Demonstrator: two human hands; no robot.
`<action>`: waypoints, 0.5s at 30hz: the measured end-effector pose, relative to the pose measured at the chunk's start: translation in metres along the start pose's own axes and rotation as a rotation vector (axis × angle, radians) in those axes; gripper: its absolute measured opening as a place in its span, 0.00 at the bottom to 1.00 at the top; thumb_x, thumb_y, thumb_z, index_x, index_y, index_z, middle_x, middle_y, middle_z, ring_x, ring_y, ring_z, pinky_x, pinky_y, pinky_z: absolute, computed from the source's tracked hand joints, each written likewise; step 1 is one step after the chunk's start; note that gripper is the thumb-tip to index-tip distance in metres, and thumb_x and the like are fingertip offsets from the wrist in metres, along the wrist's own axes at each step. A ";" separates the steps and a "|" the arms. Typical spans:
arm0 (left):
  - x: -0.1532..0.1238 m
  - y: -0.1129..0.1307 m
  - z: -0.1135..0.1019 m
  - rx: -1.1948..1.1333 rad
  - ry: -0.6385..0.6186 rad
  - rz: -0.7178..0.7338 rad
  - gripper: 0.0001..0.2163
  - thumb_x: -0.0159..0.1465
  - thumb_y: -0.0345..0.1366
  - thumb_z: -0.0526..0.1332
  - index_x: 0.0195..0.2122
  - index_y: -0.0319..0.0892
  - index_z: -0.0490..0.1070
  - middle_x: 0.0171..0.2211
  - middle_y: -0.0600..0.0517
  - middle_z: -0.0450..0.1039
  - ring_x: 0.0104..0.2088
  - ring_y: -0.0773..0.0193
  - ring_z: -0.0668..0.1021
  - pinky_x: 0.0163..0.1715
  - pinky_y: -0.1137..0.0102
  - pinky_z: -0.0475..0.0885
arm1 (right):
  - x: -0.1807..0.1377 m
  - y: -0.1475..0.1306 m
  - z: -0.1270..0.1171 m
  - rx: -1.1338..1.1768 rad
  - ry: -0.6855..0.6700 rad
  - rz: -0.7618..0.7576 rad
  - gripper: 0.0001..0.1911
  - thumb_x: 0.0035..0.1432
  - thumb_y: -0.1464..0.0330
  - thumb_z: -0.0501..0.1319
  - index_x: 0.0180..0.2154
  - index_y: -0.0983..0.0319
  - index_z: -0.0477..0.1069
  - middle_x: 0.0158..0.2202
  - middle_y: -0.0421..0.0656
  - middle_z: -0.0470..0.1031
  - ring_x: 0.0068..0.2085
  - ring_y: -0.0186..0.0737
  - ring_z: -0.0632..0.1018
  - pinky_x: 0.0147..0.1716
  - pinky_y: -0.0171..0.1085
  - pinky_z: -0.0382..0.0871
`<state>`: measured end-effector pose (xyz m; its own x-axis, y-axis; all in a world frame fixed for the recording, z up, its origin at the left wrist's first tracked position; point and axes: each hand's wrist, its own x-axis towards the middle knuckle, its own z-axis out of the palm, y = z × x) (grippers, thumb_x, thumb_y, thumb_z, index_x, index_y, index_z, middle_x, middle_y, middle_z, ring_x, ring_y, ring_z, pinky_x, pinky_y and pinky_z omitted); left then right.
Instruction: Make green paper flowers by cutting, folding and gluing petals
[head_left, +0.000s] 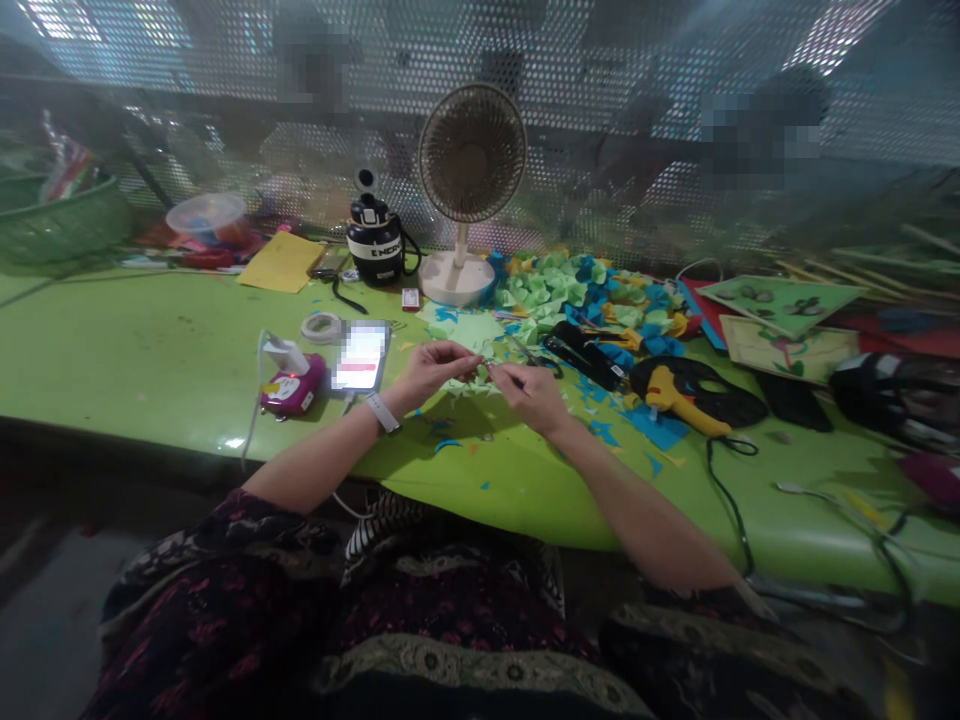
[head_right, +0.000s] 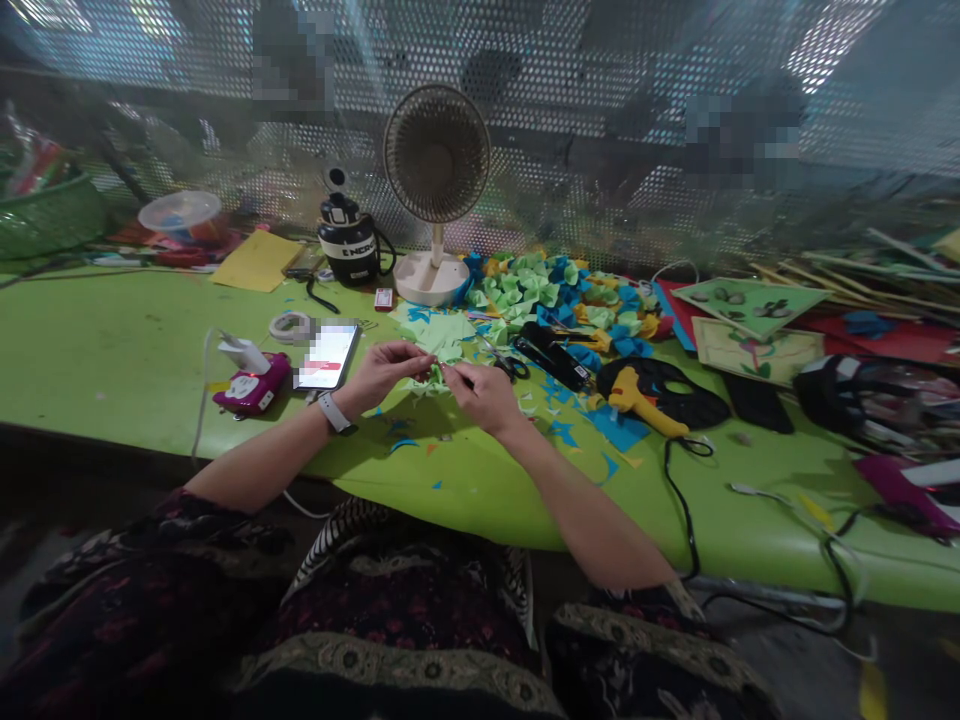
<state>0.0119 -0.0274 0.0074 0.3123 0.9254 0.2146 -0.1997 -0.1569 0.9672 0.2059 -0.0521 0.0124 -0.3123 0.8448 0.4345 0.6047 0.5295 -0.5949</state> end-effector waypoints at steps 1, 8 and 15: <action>0.000 0.000 0.000 -0.001 0.001 0.001 0.15 0.51 0.46 0.74 0.27 0.37 0.77 0.23 0.52 0.75 0.24 0.71 0.73 0.28 0.72 0.70 | 0.000 0.000 0.000 0.003 -0.001 0.001 0.24 0.64 0.56 0.52 0.23 0.62 0.70 0.19 0.39 0.64 0.23 0.33 0.64 0.25 0.35 0.55; 0.000 0.001 0.000 -0.016 0.005 0.001 0.15 0.50 0.45 0.75 0.28 0.38 0.79 0.23 0.52 0.76 0.24 0.71 0.74 0.28 0.73 0.70 | 0.001 0.001 0.000 0.023 0.005 0.010 0.23 0.65 0.56 0.52 0.21 0.61 0.65 0.18 0.38 0.62 0.22 0.32 0.62 0.25 0.35 0.53; 0.002 -0.002 -0.001 -0.006 0.017 0.007 0.15 0.49 0.46 0.75 0.29 0.38 0.80 0.25 0.51 0.77 0.24 0.71 0.74 0.27 0.73 0.72 | 0.001 0.000 -0.001 0.014 0.011 -0.001 0.24 0.65 0.53 0.51 0.22 0.61 0.63 0.18 0.38 0.61 0.22 0.33 0.61 0.25 0.36 0.54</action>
<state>0.0117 -0.0252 0.0053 0.2948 0.9302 0.2188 -0.2072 -0.1613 0.9649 0.2064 -0.0516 0.0130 -0.3043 0.8435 0.4426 0.5941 0.5312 -0.6041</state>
